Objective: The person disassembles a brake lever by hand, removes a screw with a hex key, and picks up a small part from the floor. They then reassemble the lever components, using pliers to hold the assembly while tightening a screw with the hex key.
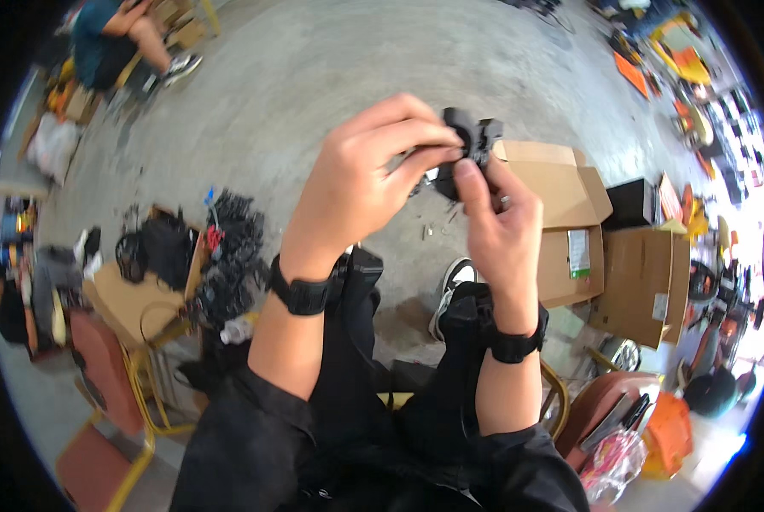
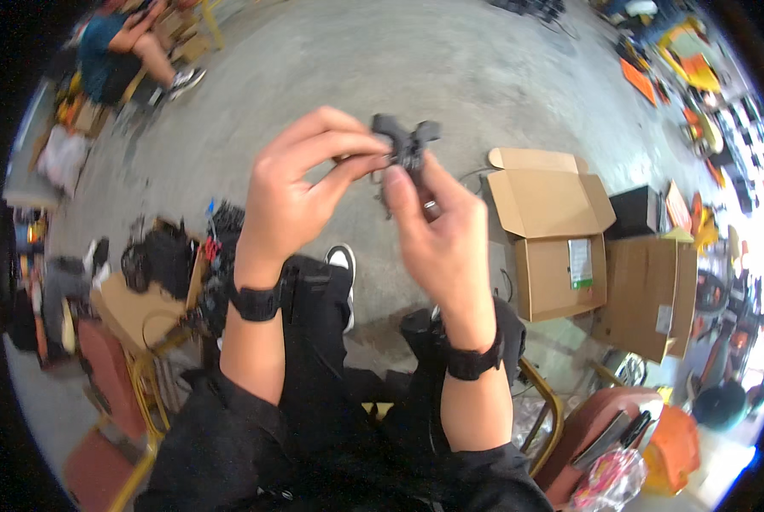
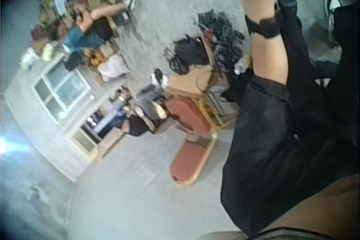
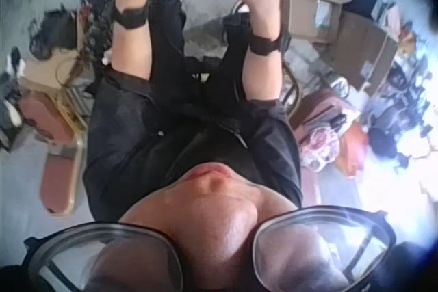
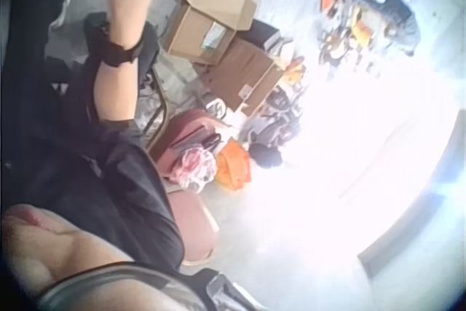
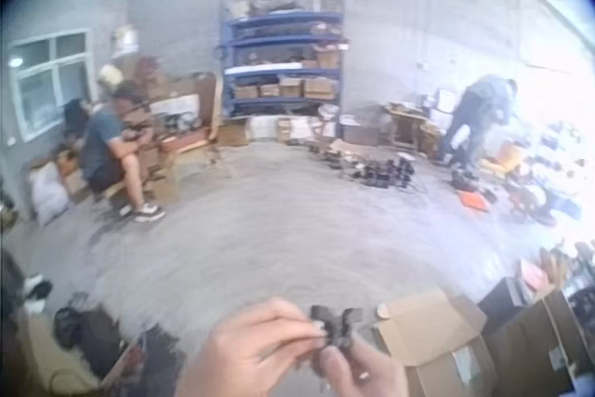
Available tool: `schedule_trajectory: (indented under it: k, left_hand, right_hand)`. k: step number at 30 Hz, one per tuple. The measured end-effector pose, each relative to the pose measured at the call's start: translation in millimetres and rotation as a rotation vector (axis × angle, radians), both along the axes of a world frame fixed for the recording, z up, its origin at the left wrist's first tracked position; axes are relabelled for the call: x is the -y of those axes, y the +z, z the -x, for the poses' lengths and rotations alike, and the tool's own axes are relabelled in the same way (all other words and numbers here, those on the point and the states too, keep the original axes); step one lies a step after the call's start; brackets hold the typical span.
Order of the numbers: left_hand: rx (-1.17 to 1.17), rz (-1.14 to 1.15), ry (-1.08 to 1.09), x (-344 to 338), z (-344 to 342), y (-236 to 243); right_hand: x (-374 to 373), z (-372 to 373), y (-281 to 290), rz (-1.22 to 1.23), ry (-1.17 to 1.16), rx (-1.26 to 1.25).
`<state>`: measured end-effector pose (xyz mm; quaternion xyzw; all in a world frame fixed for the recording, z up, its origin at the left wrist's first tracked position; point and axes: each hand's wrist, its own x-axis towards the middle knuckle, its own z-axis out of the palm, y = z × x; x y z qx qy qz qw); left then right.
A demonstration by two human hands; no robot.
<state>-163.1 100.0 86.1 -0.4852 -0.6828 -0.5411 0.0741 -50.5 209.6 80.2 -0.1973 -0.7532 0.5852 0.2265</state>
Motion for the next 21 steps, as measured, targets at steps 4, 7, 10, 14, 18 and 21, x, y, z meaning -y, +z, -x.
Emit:
schedule_trajectory:
  k: [4, 7, 10, 14, 18, 21]
  left_hand:
    - [-0.122, 0.089, 0.095, 42, 1, 15]
    - [-0.042, 0.124, 0.271, 103, -4, 13]
    - [0.220, 0.515, 0.407, 181, -15, -36]
    - [0.543, 1.113, 0.415, 344, -61, -191]
    - [1.222, 1.173, 0.403, 389, -127, -268]
    - [1.630, 0.499, 0.517, 385, -168, -331]
  right_hand:
    - [2, 0, -10, -0.129, -0.037, -0.033]
    - [-13, -6, -16, -0.126, -0.091, -0.071]
    - [-12, -15, -9, -0.071, -0.144, -0.215]
    - [4, -6, -23, -0.050, -0.089, -0.191]
    - [-8, -10, -29, -0.153, -0.109, -0.129]
    - [-13, -10, -39, -0.205, -0.097, -0.089]
